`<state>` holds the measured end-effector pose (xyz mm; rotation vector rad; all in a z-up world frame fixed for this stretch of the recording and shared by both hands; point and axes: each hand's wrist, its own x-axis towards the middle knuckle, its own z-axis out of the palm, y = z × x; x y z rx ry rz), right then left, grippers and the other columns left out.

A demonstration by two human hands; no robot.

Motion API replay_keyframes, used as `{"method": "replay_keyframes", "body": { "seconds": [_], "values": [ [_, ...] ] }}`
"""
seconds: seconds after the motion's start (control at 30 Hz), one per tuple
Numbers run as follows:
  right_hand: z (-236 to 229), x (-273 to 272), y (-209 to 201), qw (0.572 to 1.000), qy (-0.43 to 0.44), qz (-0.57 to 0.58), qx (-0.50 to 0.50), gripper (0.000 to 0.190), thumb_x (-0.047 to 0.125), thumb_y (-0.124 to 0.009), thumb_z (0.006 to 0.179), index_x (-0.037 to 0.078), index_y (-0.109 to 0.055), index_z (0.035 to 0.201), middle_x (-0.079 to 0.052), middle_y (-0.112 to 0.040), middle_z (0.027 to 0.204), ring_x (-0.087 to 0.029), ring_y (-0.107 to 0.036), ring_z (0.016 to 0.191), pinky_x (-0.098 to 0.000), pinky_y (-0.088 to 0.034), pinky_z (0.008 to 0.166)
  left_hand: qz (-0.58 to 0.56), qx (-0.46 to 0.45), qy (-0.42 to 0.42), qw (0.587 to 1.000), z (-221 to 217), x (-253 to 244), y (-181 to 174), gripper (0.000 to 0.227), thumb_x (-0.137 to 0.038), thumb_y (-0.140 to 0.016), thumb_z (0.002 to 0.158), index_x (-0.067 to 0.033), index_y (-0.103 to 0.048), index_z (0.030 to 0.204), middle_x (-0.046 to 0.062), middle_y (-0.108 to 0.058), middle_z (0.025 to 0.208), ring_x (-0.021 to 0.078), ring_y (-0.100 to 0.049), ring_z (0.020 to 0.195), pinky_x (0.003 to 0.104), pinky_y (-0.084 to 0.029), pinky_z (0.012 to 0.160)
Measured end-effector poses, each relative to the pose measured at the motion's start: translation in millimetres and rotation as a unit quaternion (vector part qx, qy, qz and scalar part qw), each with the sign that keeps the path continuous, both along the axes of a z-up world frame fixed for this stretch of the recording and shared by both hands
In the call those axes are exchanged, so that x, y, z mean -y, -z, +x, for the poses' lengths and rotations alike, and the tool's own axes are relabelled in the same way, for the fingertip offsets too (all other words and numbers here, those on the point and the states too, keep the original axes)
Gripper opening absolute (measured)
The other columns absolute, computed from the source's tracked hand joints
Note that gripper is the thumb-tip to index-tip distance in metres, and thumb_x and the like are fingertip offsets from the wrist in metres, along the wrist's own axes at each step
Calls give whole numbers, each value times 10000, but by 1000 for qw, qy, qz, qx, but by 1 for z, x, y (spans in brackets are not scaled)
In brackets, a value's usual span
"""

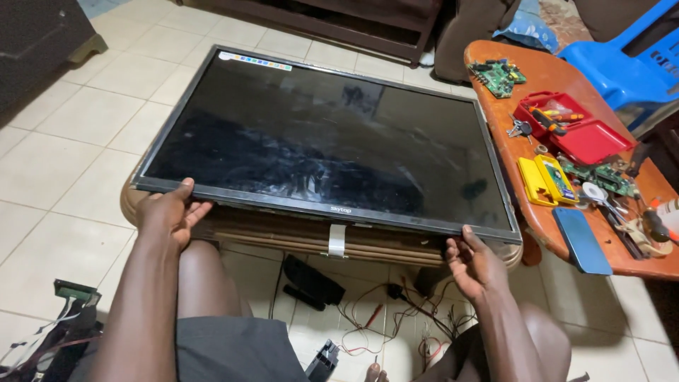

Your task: The person removes the plastic bezel from a television screen by hand and lifts the internal display panel away from the frame while sitting at a low table.

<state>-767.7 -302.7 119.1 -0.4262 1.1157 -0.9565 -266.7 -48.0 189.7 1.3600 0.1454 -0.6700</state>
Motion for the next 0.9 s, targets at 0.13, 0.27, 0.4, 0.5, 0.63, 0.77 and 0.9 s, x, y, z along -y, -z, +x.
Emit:
{"method": "replay_keyframes", "body": {
  "seconds": [0.13,0.27,0.4,0.5,0.63,0.77,0.9],
  "values": [
    [-1,-2,-7,1000,-2,-7,-16,308,200,-778,928,86,-643,1181,-30,-579,1017,-165,-700,899,-232,-639,804,-8,9,-6,1000,15,-1,20,583,-123,-695,1018,-27,-280,1417,248,-498,1368,382,-604,1218,609,-564,997],
    [-5,12,3,1000,2,-10,-22,308,168,-762,941,55,-626,1193,-44,-550,1033,-162,-689,924,-233,-643,861,-6,26,-3,1000,29,-1,41,495,-127,-676,1021,-34,-317,1349,181,-573,1307,312,-660,1112,576,-607,949],
    [-2,5,-11,1000,8,-6,-7,329,102,-724,954,0,-586,1235,-74,-533,1066,-166,-663,941,-246,-650,883,-6,25,-3,1000,40,3,58,454,-128,-677,1018,-32,-340,1307,149,-604,1240,264,-664,1010,527,-656,913],
    [-5,10,-4,1000,12,-7,-2,328,97,-740,948,-15,-574,1208,-86,-536,1057,-163,-663,923,-253,-661,876,-17,27,-8,999,36,2,53,420,-108,-670,1017,-12,-361,1284,150,-613,1228,253,-662,1001,532,-656,908],
    [-3,0,-13,1000,6,-18,-3,384,101,-756,929,8,-599,1266,-54,-522,1045,-173,-671,978,-256,-663,885,-26,13,-17,999,21,-1,33,462,-124,-735,978,-41,-375,1256,167,-603,1209,309,-668,1044,580,-616,940],
    [-5,7,-11,999,46,4,4,359,215,-752,972,40,-552,1212,-51,-467,1035,-201,-670,969,-295,-675,877,-33,9,-27,999,16,3,26,465,-142,-780,950,-49,-437,1250,173,-615,1201,353,-667,1082,616,-582,955],
    [-32,24,-2,993,117,9,-5,437,408,-686,1015,106,-490,1264,-53,-436,1069,-235,-684,1011,-345,-692,895,-36,12,-36,999,10,0,14,477,-182,-796,951,-53,-485,1289,227,-602,1231,418,-644,1162,652,-542,982]
  ]
}}
